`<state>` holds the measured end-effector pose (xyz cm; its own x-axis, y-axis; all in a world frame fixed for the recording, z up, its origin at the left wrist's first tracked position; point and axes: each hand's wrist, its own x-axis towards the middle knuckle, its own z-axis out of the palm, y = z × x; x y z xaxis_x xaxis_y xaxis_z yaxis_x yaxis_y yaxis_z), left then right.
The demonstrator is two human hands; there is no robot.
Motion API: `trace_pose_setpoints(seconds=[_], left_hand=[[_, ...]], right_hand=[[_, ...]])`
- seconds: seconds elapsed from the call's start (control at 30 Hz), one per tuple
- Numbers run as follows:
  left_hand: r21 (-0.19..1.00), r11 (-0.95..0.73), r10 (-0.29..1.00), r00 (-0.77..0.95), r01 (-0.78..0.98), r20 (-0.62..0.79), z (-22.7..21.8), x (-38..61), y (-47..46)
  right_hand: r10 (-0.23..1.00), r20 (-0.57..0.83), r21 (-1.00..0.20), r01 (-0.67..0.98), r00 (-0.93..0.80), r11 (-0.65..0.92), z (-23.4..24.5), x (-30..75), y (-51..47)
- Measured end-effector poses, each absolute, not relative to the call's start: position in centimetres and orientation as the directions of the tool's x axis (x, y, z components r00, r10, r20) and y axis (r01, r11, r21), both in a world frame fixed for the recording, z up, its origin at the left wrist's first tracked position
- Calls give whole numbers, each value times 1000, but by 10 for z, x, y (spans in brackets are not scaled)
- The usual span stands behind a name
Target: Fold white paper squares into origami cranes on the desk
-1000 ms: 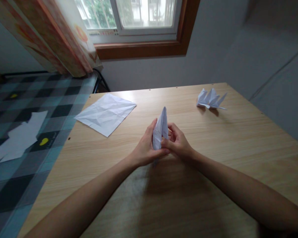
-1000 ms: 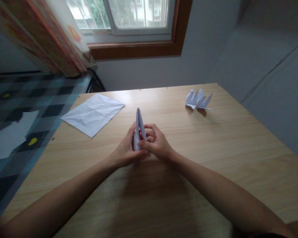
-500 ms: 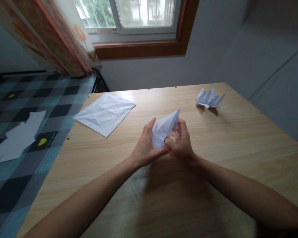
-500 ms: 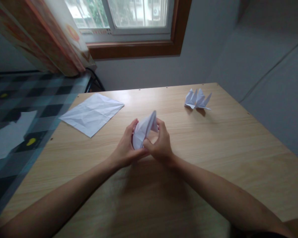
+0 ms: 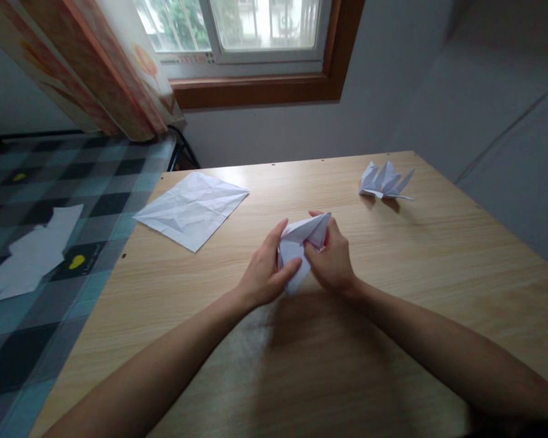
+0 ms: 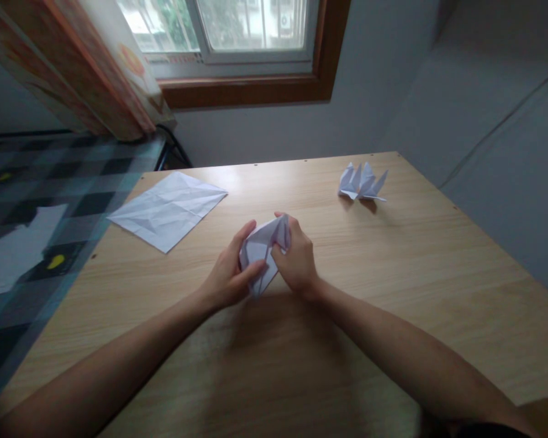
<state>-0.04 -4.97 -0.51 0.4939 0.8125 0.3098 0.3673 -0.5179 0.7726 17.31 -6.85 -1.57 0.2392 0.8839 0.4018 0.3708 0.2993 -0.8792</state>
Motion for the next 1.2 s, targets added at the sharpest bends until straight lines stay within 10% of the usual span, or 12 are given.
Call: trace_pose_setpoints(seconds=[0.77, 1.2], left_hand=[[743, -585, 779, 480, 325, 404, -7, -10, -30], [403, -780, 619, 683, 479, 387, -10, -19, -21]], right_hand=[[858, 508, -707, 530, -79, 468, -8, 201, -52], [720, 386, -452, 562, -576, 693, -13, 238, -42]])
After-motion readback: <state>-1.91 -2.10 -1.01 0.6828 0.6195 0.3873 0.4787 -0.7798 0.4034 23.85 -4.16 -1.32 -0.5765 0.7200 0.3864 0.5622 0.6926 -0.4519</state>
